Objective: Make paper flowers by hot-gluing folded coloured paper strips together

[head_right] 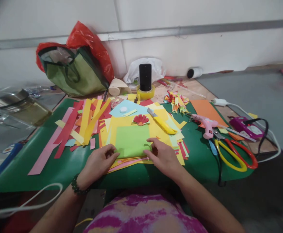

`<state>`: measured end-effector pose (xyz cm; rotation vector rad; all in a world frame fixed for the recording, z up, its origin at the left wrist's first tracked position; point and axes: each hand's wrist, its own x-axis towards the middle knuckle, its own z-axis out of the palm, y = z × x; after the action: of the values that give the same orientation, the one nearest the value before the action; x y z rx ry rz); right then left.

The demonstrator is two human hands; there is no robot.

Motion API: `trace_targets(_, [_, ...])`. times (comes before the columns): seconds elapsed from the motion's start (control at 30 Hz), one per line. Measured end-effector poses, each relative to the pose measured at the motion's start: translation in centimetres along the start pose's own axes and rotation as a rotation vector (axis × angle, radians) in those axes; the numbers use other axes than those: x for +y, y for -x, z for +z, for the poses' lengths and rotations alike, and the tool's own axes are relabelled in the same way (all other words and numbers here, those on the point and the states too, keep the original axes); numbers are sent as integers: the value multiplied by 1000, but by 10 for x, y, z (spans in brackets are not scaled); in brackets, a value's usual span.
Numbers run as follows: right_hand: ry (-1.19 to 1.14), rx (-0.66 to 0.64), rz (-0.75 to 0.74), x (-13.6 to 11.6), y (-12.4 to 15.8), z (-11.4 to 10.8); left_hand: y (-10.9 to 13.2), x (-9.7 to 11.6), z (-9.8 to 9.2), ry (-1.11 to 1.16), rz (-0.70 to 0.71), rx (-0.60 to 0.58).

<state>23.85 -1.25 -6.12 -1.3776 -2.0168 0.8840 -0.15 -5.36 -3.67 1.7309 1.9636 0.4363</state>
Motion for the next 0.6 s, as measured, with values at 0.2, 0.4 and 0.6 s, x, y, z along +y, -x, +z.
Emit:
trace_targets(0.2, [-71,44,10,4,-2,4,-1,-6,3,81,70,73])
trace_targets(0.4, [-83,330,-296,-2,2,-2,8,-8,2,353,388,395])
trace_targets(0.6, [75,285,-611,-2,8,-11,17,-12,3,252,617,433])
